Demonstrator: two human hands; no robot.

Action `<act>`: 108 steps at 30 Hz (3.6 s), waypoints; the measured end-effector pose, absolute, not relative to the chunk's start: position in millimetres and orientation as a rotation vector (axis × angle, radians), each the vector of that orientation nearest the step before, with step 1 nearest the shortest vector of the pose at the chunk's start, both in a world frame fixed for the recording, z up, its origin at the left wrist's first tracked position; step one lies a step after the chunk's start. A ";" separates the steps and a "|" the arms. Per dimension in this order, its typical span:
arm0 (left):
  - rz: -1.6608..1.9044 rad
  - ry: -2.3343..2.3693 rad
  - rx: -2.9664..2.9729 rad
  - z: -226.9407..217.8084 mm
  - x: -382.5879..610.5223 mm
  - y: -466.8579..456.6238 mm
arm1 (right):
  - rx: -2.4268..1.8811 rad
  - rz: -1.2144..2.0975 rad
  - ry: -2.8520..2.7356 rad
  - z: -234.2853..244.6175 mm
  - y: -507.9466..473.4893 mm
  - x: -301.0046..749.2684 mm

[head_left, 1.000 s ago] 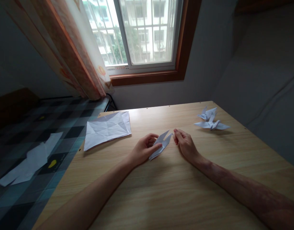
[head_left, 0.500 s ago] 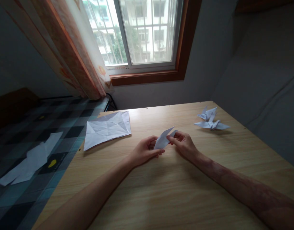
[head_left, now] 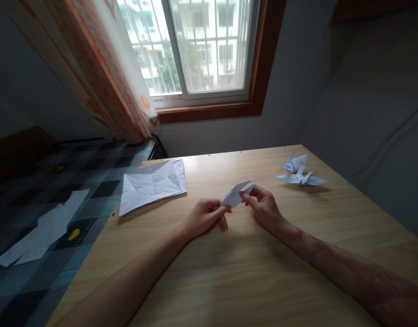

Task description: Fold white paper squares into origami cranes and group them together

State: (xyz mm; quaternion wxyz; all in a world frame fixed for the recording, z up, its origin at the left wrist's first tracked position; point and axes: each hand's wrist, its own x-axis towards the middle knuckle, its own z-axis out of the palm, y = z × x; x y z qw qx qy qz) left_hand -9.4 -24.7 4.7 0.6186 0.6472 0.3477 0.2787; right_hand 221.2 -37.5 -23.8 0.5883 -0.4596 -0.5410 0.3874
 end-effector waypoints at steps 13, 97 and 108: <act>0.617 0.659 1.491 4.7 -13.7 -22.5 | -1.080 0.903 -1.159 -27.0 -33.9 222.7; 1.154 0.867 2.998 -4.9 19.7 79.7 | -1.320 0.124 -1.994 -28.9 -41.9 302.4; 0.955 0.733 3.017 -22.0 96.7 128.9 | -1.239 0.135 -2.097 -23.7 -40.5 299.0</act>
